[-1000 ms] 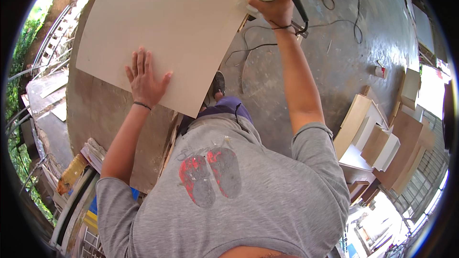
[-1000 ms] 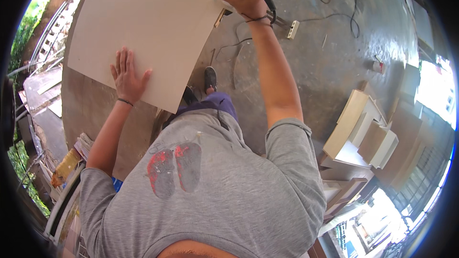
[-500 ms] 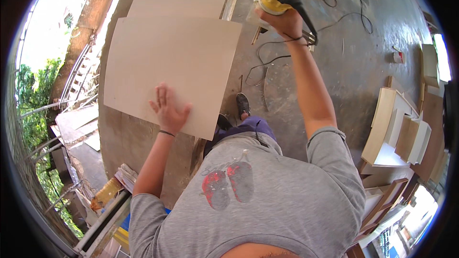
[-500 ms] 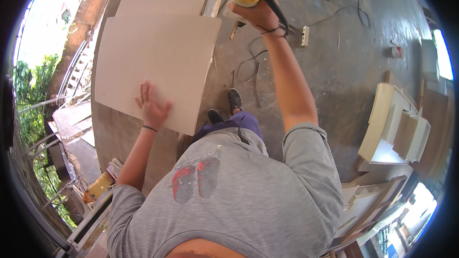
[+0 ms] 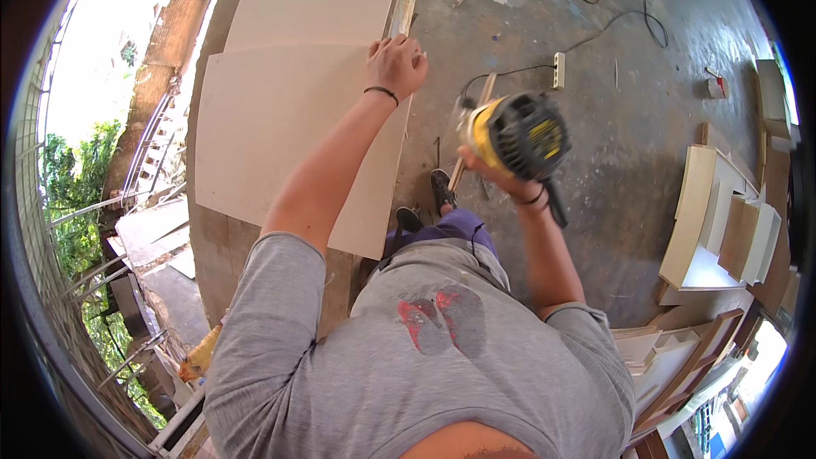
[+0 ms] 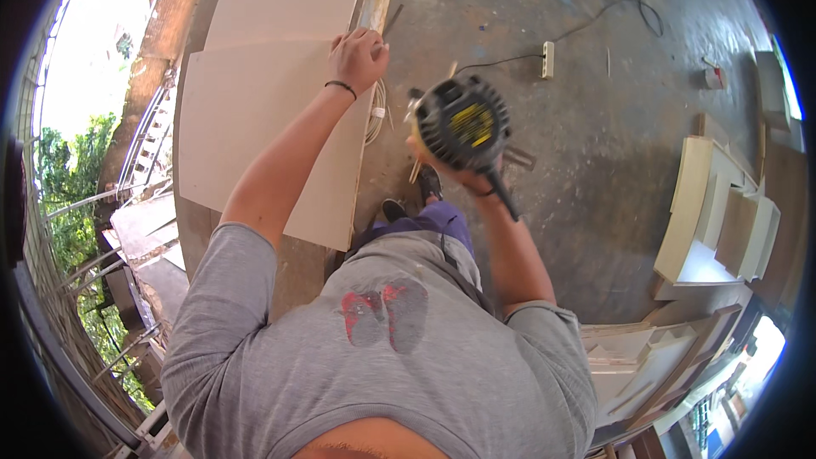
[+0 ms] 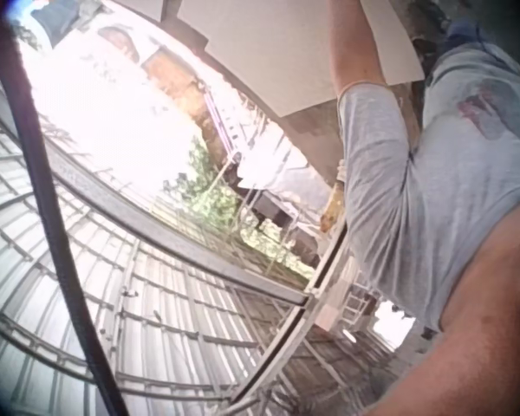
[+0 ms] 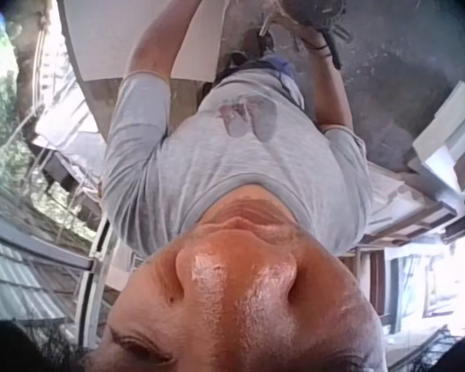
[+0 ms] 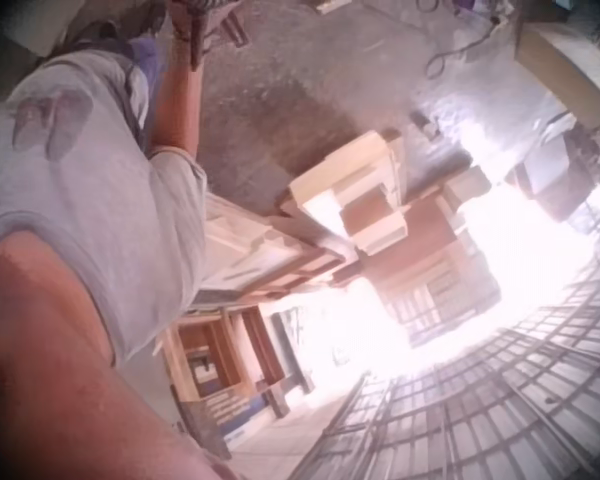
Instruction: The person uses a hand-held router to trim the edges of several wooden boards on a workbench.
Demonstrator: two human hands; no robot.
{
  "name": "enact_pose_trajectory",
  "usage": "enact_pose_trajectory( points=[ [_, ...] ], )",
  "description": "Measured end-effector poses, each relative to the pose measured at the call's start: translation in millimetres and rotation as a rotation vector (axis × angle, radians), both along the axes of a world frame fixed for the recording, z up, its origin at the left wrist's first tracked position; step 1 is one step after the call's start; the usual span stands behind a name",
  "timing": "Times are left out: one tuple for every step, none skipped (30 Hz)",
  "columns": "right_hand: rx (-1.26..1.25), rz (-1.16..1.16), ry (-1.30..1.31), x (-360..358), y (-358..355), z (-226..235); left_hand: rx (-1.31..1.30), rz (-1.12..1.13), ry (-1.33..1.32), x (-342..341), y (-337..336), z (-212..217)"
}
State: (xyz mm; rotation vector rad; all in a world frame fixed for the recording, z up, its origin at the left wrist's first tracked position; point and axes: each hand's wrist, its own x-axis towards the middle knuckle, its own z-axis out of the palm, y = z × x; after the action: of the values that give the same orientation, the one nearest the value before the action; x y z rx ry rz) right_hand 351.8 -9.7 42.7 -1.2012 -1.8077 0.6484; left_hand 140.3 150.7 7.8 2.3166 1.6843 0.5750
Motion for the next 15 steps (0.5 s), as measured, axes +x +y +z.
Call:
enact_pose_trajectory(
  points=[
    [0.03,-0.009,-0.119,-10,-5,-7,-0.023,0.012,-0.059,2,6,-2],
    [-0.019,-0.031,-0.041,-23,-9,-29,-0.003,0.041,-0.139,-1,15,-5],
    [-0.07,-0.052,0.034,-36,-16,-58,0.014,0.07,-0.222,-8,24,-9],
    [-0.207,-0.003,0.241,-45,-19,-54,0.029,0.1,-0.307,-16,28,-11],
    [-0.341,0.028,0.476,-55,-22,-51,0.114,0.057,-0.148,-32,27,-12],
    [-0.459,0.028,0.698,-64,-26,-47,0.167,0.051,-0.11,-47,27,-13],
    [-0.421,0.027,0.659,-76,-22,-24,0.218,0.058,-0.068,-67,23,-16],
    [-0.383,0.028,0.619,-86,-18,-12,0.268,0.066,-0.026,-82,20,-21],
    [-0.359,0.054,0.578,-90,-18,-10,0.29,0.06,-0.016,-91,17,-22],
    [-0.478,0.032,0.627,-93,-18,-21,0.31,0.047,-0.011,-96,14,-23],
    [-0.599,0.008,0.674,-95,-18,-43,0.329,0.035,-0.005,-100,13,-24],
    [-0.624,0.001,0.676,-96,-20,-53,0.29,0.033,0.001,-100,9,-21],
    [-0.643,-0.01,0.679,-95,-19,-61,0.256,0.033,0.001,-94,11,-14],
    [-0.558,0.001,0.647,-93,-19,-68,0.222,0.031,0.0,-88,12,-9],
    [-0.475,0.028,0.614,-92,-17,-71,0.225,0.02,-0.045,-90,11,-10]
  ],
)
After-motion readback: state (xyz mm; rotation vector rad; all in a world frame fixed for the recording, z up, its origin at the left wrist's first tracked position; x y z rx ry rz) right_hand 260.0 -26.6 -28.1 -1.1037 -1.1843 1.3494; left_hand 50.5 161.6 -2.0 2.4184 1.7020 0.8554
